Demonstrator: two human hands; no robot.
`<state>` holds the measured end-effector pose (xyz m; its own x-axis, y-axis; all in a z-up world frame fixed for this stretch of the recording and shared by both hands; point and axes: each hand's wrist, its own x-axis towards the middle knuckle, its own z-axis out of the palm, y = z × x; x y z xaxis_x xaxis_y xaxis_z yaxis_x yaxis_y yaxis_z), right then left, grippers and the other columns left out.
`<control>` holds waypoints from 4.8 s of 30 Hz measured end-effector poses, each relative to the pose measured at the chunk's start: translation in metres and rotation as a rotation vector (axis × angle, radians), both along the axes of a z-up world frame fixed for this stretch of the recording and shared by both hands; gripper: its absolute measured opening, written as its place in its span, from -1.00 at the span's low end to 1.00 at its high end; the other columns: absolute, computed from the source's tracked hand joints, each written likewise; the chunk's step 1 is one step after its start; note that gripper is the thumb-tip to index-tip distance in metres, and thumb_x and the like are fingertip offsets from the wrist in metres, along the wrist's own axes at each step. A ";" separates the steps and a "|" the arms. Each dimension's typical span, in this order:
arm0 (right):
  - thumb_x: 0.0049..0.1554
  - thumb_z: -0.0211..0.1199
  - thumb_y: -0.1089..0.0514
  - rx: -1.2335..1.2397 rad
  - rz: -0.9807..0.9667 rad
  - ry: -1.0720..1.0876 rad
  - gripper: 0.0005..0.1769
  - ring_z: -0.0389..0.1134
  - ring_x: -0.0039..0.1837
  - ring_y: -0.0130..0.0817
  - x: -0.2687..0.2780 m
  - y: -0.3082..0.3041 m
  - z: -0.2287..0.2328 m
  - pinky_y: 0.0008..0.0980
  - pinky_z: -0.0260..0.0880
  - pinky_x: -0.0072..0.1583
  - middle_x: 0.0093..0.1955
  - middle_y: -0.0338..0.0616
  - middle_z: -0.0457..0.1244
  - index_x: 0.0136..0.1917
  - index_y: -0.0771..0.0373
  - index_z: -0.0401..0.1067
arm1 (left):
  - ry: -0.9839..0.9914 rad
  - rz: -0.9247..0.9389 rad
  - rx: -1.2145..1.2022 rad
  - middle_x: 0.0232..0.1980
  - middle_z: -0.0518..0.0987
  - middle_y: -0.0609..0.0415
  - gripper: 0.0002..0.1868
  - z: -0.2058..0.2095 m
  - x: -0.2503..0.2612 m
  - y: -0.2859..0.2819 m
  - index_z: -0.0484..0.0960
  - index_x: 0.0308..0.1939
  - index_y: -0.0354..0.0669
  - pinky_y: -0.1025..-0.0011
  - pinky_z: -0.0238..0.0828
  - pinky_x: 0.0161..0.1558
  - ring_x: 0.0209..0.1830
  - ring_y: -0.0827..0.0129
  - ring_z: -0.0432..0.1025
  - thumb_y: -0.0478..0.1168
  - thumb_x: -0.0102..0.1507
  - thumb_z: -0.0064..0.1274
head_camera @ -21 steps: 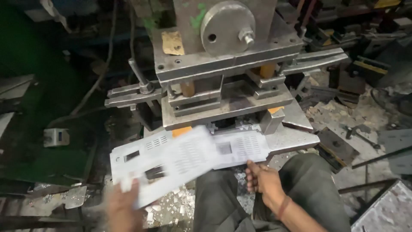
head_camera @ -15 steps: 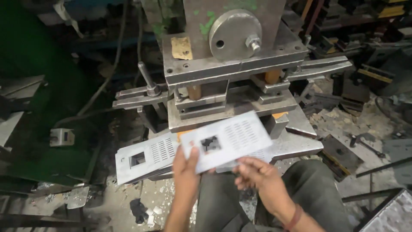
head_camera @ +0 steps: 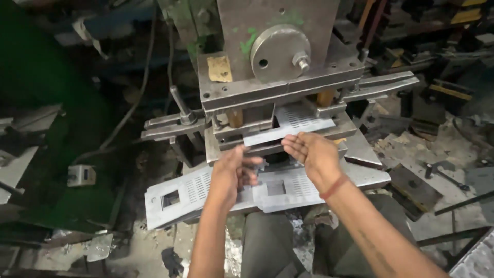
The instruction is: Operating a manual stamping press to punch holes or shapes into metal plates.
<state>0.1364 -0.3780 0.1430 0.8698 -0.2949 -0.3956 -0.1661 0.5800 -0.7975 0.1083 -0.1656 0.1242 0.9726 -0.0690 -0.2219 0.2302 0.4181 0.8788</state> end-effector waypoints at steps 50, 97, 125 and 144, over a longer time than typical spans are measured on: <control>0.28 -0.01 0.25 -0.068 0.156 -0.133 -0.74 0.38 -0.16 -0.27 -0.021 0.006 0.007 -0.36 0.48 -0.09 -0.14 0.01 0.34 0.14 0.44 0.38 | 0.268 0.366 1.531 0.03 0.69 -0.18 -0.38 -0.067 -0.079 0.204 0.62 0.25 -0.23 0.10 0.45 -0.04 -0.06 -0.13 0.57 0.20 0.34 0.02; 0.12 -0.08 0.37 -0.106 -0.200 0.140 -0.74 0.14 -0.52 -0.35 0.075 0.033 0.002 -0.37 0.20 -0.51 -0.42 -0.02 0.27 -0.29 0.40 0.42 | 0.283 0.022 0.227 0.04 0.76 -0.21 -0.58 -0.058 -0.105 0.005 0.60 0.29 -0.19 0.18 0.62 -0.11 -0.09 0.07 0.64 -0.34 0.38 -0.14; 0.13 -0.15 0.36 -0.189 -0.072 0.098 -0.71 0.17 -0.47 -0.40 0.078 0.025 -0.007 -0.40 0.33 -0.47 -0.37 -0.06 0.26 -0.17 0.36 0.43 | 0.039 0.664 1.010 -0.19 0.64 -0.20 -0.66 -0.102 -0.110 0.236 0.64 0.05 -0.50 0.36 0.38 -0.19 -0.29 0.22 0.45 -0.21 0.36 0.18; 0.32 0.05 0.29 -0.092 0.164 -0.014 -0.73 0.40 -0.15 -0.02 -0.135 -0.027 -0.094 -0.15 0.47 -0.03 -0.15 0.25 0.36 0.06 0.60 0.44 | 0.363 0.271 1.489 -0.12 0.72 -0.07 -0.32 -0.060 -0.051 0.224 0.72 0.02 -0.25 0.28 0.48 -0.19 -0.23 0.14 0.60 0.31 0.18 0.25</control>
